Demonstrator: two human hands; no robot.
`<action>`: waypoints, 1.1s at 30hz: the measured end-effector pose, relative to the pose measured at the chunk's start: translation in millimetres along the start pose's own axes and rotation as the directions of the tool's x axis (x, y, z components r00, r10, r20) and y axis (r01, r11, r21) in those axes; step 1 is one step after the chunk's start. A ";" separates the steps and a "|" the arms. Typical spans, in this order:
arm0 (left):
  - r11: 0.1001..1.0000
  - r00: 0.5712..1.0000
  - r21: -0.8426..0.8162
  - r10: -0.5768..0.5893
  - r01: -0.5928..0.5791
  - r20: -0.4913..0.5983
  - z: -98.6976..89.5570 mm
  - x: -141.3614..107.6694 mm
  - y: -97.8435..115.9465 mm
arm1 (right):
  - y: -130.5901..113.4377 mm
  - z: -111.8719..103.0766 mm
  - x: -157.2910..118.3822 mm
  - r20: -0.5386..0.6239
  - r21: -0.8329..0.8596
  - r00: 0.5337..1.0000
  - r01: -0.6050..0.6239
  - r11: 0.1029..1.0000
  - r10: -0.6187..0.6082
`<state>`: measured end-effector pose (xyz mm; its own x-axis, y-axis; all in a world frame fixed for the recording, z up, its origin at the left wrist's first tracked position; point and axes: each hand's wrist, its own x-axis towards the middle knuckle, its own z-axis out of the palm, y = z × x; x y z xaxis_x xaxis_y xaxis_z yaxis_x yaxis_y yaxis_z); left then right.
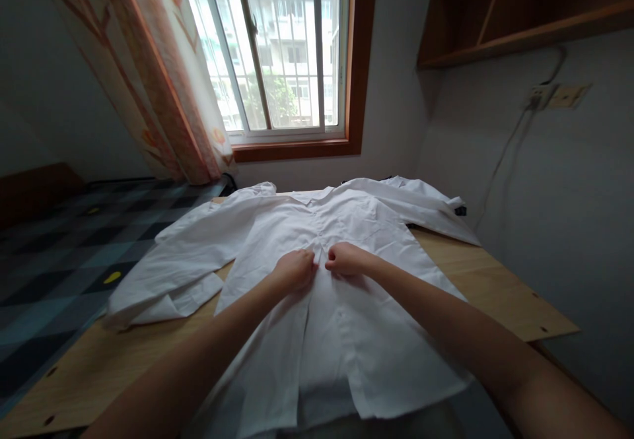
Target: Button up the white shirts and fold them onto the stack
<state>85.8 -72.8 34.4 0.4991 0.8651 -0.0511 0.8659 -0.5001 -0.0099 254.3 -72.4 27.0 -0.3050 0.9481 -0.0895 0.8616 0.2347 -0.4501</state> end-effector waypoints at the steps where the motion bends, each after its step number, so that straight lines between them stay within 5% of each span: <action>1: 1.000 1.000 -0.022 -0.003 0.003 -0.001 -0.8 1.6 1.2 | 8.7 0.1 -1.8 0.008 0.095 1.000 0.014 0.995 -0.015; 4: 0.990 1.000 -0.140 -0.005 0.008 0.024 -3.3 10.5 6.4 | 33.6 6.0 -5.0 0.014 0.435 0.996 0.075 0.897 -0.090; 7: 0.960 0.998 -0.279 -0.004 0.021 0.061 -4.1 20.4 11.4 | 48.7 15.7 -4.6 0.011 0.749 0.996 0.054 0.660 -0.094; 11: 0.926 0.998 -0.376 -0.019 0.037 0.053 -1.0 24.8 14.3 | 53.2 22.8 -3.1 -0.003 0.872 0.998 0.035 0.488 -0.067; 21: 0.881 1.000 -0.473 -0.005 0.016 0.025 1.8 14.4 7.7 | 50.9 20.8 -5.3 -0.059 0.818 0.994 0.103 0.566 -0.095; 28: 0.928 0.997 -0.373 -0.029 0.002 -0.069 5.8 8.4 14.0 | 33.1 8.2 -13.2 -0.313 0.597 0.940 0.308 0.741 -0.138; 33: 0.930 0.998 -0.365 0.007 -0.031 -0.068 7.8 7.8 14.5 | 36.4 20.4 -12.7 -0.245 0.539 0.955 0.280 0.794 -0.170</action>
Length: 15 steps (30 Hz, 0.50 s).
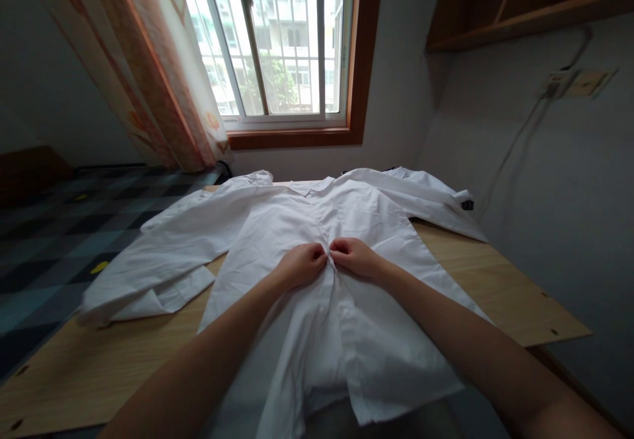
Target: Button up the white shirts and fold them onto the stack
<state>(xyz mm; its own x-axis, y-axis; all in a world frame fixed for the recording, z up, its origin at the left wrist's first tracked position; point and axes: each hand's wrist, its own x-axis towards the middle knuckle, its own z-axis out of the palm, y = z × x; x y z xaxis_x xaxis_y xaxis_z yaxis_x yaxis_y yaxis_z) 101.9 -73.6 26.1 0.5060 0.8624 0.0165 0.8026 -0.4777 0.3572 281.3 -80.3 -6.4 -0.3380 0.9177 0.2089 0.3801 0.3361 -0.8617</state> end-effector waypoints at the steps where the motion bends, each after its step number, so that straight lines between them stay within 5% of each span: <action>1: 1.000 1.000 -0.008 0.003 -0.003 0.003 -0.3 0.2 -1.0 | 2.3 0.8 -1.0 0.008 0.014 1.000 -0.027 1.000 0.027; 7: 0.986 0.999 -0.168 0.004 0.005 0.050 -2.8 1.8 -8.4 | 4.7 1.2 -5.8 0.079 0.154 0.991 -0.119 0.981 0.108; 15: 0.922 0.999 -0.387 -0.007 0.027 0.051 -3.4 -0.3 -11.2 | 0.6 1.9 -5.3 0.039 -0.001 0.998 -0.040 0.999 0.040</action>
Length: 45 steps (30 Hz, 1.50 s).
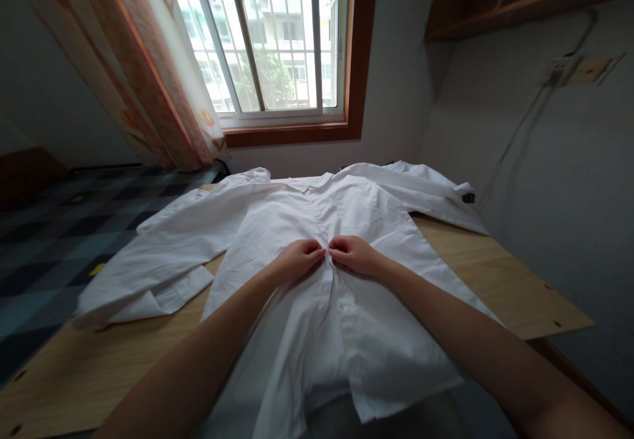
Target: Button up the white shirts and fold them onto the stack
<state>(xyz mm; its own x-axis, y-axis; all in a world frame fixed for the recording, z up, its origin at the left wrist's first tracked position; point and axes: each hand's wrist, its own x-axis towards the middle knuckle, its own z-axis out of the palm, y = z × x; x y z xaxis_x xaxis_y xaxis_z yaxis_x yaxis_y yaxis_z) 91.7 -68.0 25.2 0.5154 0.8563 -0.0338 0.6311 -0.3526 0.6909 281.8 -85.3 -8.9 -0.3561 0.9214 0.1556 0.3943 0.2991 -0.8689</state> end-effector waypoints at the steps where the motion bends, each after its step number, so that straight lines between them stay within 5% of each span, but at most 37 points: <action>1: 1.000 1.000 -0.007 0.000 0.000 -0.001 0.2 -0.1 0.1 | -0.5 -0.1 0.0 -0.003 -0.022 1.000 0.008 1.000 -0.008; 12: 1.000 0.999 -0.002 0.002 -0.002 0.050 -0.5 2.8 -5.0 | -4.9 -1.7 -2.8 -0.023 -0.071 0.999 0.023 0.997 -0.025; 19: 0.995 0.999 0.102 0.008 -0.013 0.053 0.9 4.7 -6.0 | 3.6 -7.0 -1.4 0.135 0.345 0.982 -0.174 0.922 0.135; 24: 0.982 1.000 0.190 0.000 -0.005 0.029 0.7 3.8 -2.3 | 8.9 -4.8 4.5 0.133 0.512 0.965 -0.261 0.818 0.225; 45: 1.000 1.000 -0.001 -0.006 0.006 0.016 1.9 3.4 -4.8 | -0.6 9.2 -0.3 -0.042 0.342 0.972 -0.203 0.918 0.231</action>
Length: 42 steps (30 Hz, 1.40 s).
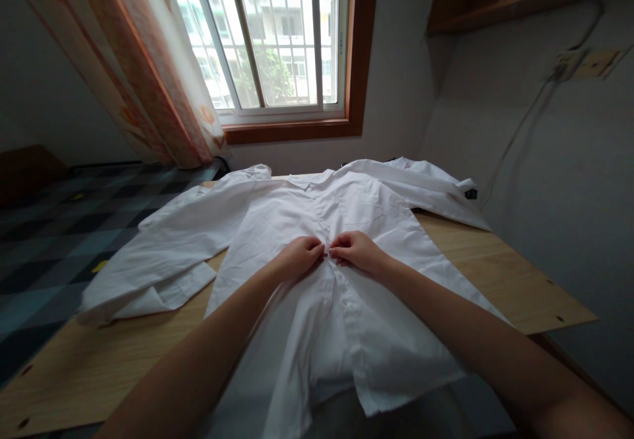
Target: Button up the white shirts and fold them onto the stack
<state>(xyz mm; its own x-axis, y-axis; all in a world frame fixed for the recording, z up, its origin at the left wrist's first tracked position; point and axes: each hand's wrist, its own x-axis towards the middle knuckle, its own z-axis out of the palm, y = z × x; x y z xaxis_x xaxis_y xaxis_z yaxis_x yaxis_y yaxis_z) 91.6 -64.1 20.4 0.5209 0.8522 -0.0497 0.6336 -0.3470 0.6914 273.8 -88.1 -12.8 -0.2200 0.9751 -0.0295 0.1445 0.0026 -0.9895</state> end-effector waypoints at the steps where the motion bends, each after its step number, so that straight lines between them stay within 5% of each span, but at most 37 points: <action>1: 1.000 1.000 -0.005 -0.012 0.012 -0.007 0.6 0.1 0.8 | -2.0 1.2 -1.3 -0.008 -0.034 1.000 0.009 0.999 -0.010; 4: 0.998 0.997 0.030 -0.051 0.052 -0.049 3.2 1.2 2.7 | -10.6 5.7 -6.3 -0.050 -0.235 0.993 0.095 0.967 -0.110; 7: 0.995 0.993 0.088 -0.042 0.052 -0.115 5.1 2.5 2.9 | -18.3 11.3 -10.5 -0.091 -0.508 0.962 0.178 0.843 -0.258; 11: 0.995 0.992 0.089 -0.039 0.050 -0.119 4.4 3.2 0.5 | -21.1 17.3 -12.5 -0.101 -0.668 0.947 0.163 0.726 -0.305; 17: 0.995 0.993 0.072 -0.069 0.076 -0.091 2.5 4.4 -1.5 | -19.4 20.2 -13.9 -0.098 -0.727 0.948 0.141 0.672 -0.304; 26: 0.916 0.990 0.402 0.064 -0.007 -0.128 4.7 -0.9 8.9 | -21.5 14.7 -16.4 -0.009 -0.744 0.965 0.169 0.646 -0.262; 31: 0.888 0.993 0.460 0.037 0.018 -0.109 6.9 1.2 4.0 | -21.7 12.3 -16.5 -0.001 -0.723 0.963 0.184 0.666 -0.268; 38: 0.974 0.991 0.213 -0.056 0.081 -0.117 6.7 8.4 -4.3 | -20.9 11.2 -12.5 -0.017 -0.692 0.967 0.173 0.701 -0.255; 42: 0.994 0.989 0.051 -0.087 0.093 -0.118 8.5 12.2 -9.2 | -17.6 17.4 -10.8 -0.081 -0.756 0.968 0.095 0.647 -0.238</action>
<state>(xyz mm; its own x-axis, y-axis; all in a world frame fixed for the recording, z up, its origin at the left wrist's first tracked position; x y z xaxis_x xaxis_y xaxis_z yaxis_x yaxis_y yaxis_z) 97.0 -53.9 7.4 0.3929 0.9193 -0.0244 0.7081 -0.2855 0.6458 256.9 -102.6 2.5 -0.1688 0.9612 0.2182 0.8022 0.2626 -0.5362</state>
